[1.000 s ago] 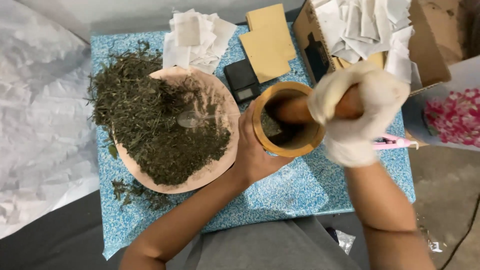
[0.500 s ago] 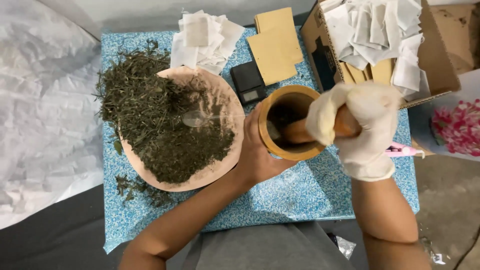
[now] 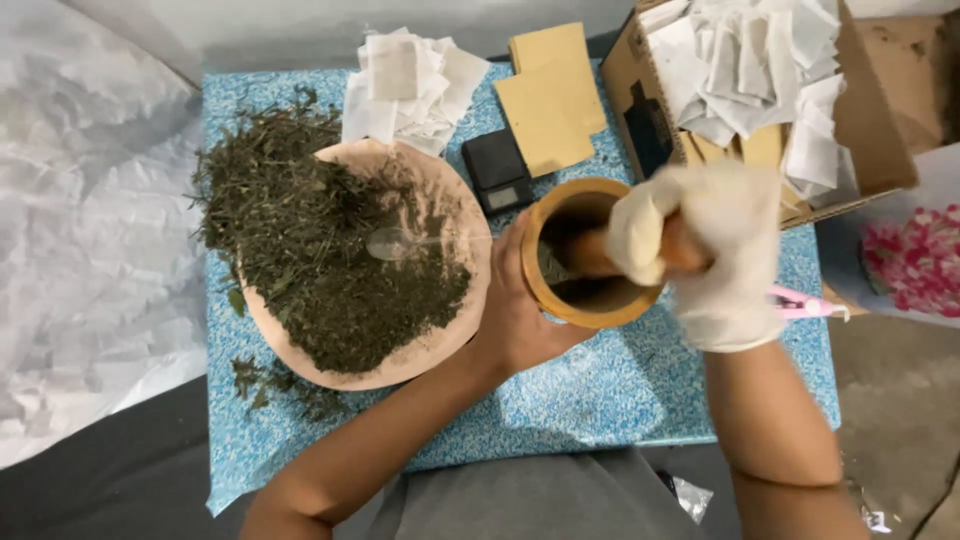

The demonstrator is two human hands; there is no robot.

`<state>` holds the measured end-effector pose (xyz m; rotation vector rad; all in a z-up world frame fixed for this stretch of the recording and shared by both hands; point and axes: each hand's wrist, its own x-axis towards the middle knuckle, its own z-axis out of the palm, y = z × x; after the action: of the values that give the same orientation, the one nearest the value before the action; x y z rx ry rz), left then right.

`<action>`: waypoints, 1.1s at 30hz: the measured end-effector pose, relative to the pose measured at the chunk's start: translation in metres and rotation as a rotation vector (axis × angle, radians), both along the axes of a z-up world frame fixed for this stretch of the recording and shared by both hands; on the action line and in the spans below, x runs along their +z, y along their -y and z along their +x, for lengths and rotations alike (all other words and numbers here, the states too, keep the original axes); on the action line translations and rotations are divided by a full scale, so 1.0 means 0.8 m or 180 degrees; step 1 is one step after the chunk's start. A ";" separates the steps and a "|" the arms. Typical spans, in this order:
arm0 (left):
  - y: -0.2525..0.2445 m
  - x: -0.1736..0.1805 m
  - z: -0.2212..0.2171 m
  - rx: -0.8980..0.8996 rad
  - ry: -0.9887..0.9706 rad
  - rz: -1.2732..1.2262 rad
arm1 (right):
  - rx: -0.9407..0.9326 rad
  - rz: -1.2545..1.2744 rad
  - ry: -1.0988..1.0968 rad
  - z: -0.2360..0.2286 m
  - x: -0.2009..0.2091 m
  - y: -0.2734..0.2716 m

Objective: Grinding dried tea leaves using a wooden mortar and pestle on a workspace.

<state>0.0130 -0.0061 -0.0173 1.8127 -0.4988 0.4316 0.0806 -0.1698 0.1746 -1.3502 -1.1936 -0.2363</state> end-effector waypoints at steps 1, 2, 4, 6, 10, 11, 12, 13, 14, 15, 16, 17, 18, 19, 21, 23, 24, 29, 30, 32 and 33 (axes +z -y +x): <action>0.000 -0.005 -0.002 -0.0096 -0.0076 -0.0046 | -0.0575 0.0003 -0.0562 -0.006 0.012 -0.009; 0.001 -0.009 -0.003 -0.0192 -0.0152 -0.0093 | -0.1143 -0.0011 -0.1130 -0.011 0.024 -0.018; 0.000 0.001 -0.006 -0.0135 -0.0104 -0.0045 | -0.0969 0.0464 -0.0784 -0.008 -0.024 -0.015; 0.004 0.009 0.002 -0.0024 -0.0014 -0.0005 | -0.0728 0.0920 -0.0392 -0.003 -0.031 0.002; 0.001 0.008 -0.007 -0.0007 0.0135 -0.0009 | 0.0327 -0.0763 -0.1430 0.028 -0.002 0.047; -0.001 0.007 -0.001 -0.0099 -0.0034 -0.0009 | 0.0831 -0.1337 -0.1518 0.053 0.003 0.059; 0.000 0.009 0.001 -0.0115 -0.0016 -0.0010 | 0.0811 -0.1337 -0.1504 0.041 -0.021 0.043; 0.002 0.010 0.000 -0.0063 0.0066 -0.0078 | 0.0503 -0.0096 -0.0834 0.029 -0.046 0.028; 0.003 0.011 -0.002 -0.0011 0.0149 -0.0146 | 0.0154 0.1139 -0.0172 0.017 -0.071 0.012; 0.004 0.011 -0.003 0.0012 0.0149 -0.0141 | 0.0177 0.1143 -0.0177 0.001 -0.037 0.001; 0.005 0.011 -0.003 0.0013 0.0162 -0.0091 | -0.0390 0.0520 -0.0873 -0.015 -0.004 -0.010; 0.003 0.012 -0.003 0.0006 0.0185 -0.0025 | -0.0966 -0.0102 -0.1541 -0.030 0.030 -0.021; 0.001 0.009 -0.001 0.0021 0.0195 -0.0005 | -0.0946 -0.0084 -0.1534 -0.024 0.014 -0.030; 0.003 0.006 -0.003 0.0057 0.0190 0.0029 | -0.1350 0.0433 -0.1389 -0.022 -0.002 -0.036; 0.007 0.005 -0.003 0.0083 0.0189 0.0048 | -0.1762 0.0940 -0.1221 -0.015 -0.011 -0.031; 0.004 0.012 -0.003 0.0081 0.0195 -0.0031 | -0.0347 0.0344 -0.0635 -0.004 0.003 -0.016; 0.002 0.012 0.000 0.0116 0.0206 -0.0025 | -0.0310 0.0346 -0.0627 -0.002 0.010 -0.026; 0.002 0.010 -0.003 0.0076 0.0125 0.0025 | 0.0540 0.0793 0.0089 0.040 -0.058 0.014; 0.005 0.010 -0.001 0.0085 0.0130 0.0013 | 0.0550 0.0781 0.0092 0.023 -0.029 0.006; 0.001 0.009 -0.003 0.0042 -0.0009 0.0048 | -0.0727 -0.0276 -0.1220 -0.015 0.023 -0.015; 0.000 0.012 -0.005 0.0027 -0.0033 0.0057 | -0.0738 -0.0268 -0.1246 -0.016 0.015 -0.022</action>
<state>0.0094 -0.0059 -0.0079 1.8339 -0.4893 0.4247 0.0676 -0.1525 0.1863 -1.5266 -0.7275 -0.0796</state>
